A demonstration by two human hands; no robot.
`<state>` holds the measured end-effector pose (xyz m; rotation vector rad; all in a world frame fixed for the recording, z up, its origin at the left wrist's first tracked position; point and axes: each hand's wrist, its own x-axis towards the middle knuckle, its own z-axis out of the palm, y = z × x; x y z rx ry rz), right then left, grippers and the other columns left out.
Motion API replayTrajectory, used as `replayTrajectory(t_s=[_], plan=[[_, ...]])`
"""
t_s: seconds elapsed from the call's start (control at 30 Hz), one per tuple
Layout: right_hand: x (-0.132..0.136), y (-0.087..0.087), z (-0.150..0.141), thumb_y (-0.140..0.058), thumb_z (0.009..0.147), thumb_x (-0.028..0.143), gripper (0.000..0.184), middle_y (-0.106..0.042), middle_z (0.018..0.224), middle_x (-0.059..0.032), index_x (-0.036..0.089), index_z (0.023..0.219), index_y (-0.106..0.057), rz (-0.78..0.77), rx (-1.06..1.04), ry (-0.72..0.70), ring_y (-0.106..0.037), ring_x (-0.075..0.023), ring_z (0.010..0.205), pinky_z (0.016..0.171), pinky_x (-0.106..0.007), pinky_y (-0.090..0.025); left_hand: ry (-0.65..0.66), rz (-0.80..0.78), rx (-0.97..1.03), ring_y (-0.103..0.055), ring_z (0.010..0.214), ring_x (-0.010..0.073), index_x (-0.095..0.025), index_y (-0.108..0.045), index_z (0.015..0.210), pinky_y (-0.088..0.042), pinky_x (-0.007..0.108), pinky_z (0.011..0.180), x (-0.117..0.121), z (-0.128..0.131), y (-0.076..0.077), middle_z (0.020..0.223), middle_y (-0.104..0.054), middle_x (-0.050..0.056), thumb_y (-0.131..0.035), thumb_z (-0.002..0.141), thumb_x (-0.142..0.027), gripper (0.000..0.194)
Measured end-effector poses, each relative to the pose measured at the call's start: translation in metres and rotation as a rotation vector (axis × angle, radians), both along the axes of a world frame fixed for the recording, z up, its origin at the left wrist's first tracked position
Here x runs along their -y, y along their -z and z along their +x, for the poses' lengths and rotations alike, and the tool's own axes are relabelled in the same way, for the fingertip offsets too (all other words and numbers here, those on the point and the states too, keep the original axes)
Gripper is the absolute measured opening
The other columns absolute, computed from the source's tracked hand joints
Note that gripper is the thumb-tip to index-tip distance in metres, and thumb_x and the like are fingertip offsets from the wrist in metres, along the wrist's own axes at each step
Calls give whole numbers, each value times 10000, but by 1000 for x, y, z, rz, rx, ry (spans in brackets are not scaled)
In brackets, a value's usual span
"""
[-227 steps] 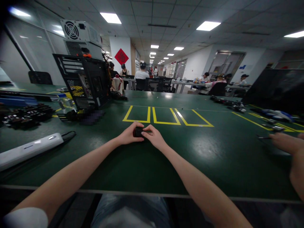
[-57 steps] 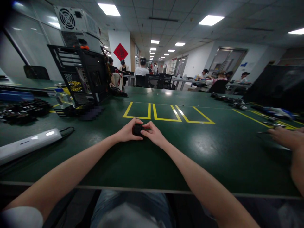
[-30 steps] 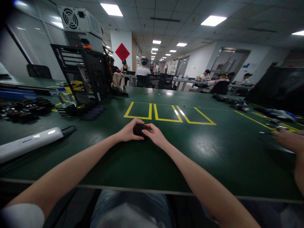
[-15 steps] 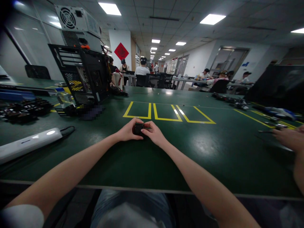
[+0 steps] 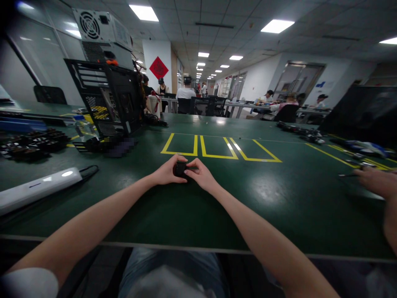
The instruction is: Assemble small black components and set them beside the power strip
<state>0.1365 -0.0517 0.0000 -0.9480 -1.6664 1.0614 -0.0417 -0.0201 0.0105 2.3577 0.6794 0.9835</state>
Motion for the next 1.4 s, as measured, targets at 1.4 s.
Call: replayTrajectory(t_s=[1.4], plan=[[1, -2, 2, -587, 690, 249, 306, -515, 1035, -37, 206, 970, -471, 8, 74, 0, -532, -185, 977, 881, -403, -410, 0, -18, 15, -485, 930, 216, -218, -418, 1049, -400, 388, 786, -1, 0, 2, 1033, -455, 59, -716, 532, -307, 604]])
